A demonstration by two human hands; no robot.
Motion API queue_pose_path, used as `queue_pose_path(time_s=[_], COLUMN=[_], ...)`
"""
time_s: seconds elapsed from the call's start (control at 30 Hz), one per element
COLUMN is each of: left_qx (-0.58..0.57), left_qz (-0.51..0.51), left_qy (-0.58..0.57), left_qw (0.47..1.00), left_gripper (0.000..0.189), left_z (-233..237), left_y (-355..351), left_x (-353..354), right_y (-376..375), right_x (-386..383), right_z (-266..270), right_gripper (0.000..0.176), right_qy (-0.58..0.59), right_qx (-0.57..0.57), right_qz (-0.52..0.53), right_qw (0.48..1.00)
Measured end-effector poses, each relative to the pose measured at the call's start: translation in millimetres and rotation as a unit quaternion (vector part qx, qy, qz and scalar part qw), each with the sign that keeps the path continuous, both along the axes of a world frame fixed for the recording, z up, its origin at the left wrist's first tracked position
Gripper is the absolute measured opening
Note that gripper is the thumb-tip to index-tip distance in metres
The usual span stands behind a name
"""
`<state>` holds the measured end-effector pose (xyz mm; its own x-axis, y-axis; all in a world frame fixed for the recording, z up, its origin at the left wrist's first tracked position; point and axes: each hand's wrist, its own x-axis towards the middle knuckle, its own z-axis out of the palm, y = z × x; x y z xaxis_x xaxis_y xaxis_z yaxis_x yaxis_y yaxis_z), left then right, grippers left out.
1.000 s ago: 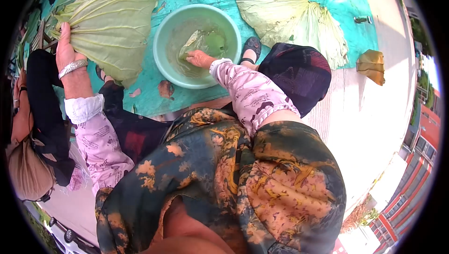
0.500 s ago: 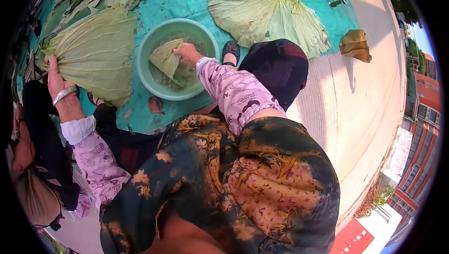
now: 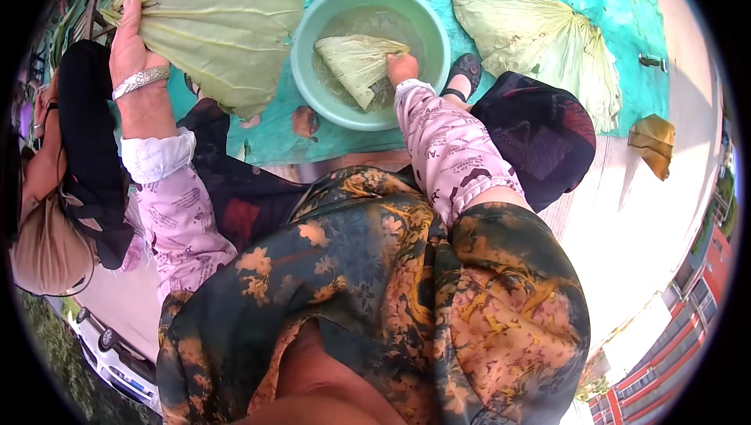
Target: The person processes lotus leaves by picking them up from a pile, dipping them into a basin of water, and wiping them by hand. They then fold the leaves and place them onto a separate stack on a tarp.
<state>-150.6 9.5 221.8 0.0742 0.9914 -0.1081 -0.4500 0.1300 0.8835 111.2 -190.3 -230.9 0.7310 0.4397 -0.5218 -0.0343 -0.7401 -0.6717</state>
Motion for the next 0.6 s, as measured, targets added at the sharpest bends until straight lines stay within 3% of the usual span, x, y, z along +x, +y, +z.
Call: queue_pose_path(time_s=[0.1, 0.17, 0.27, 0.37, 0.47, 0.6], left_qx=[-0.010, -0.007, 0.007, 0.016, 0.087, 0.077], left_qz=[-0.021, -0.018, -0.014, 0.008, -0.060, -0.018], left_qy=[-0.008, -0.010, -0.026, -0.014, -0.026, 0.028], left_qw=[1.000, 1.000, 1.000, 1.000, 0.994, 0.996], left_gripper=[0.034, 0.034, 0.035, 0.038, 0.034, 0.032], left_z=[-4, -4, -5, -10, -21, -35], left_y=[4, 4, 6, 8, 8, 21], left_x=[-2, -3, -7, -10, -13, -23], right_y=[7, 11, 13, 21, 30, 39], right_x=[-3, -17, -21, -21, -21, -22], right_z=[10, 80, 132, 155, 167, 178], right_gripper=[0.022, 0.024, 0.022, 0.023, 0.016, 0.018], right_qy=[0.070, 0.166, 0.208, 0.151, 0.098, 0.033], right_qx=[0.044, 0.115, 0.191, 0.182, 0.192, 0.264], right_qz=[-0.027, -0.097, -0.087, -0.010, 0.070, 0.141], right_qw=[0.996, 0.974, 0.955, 0.972, 0.974, 0.953])
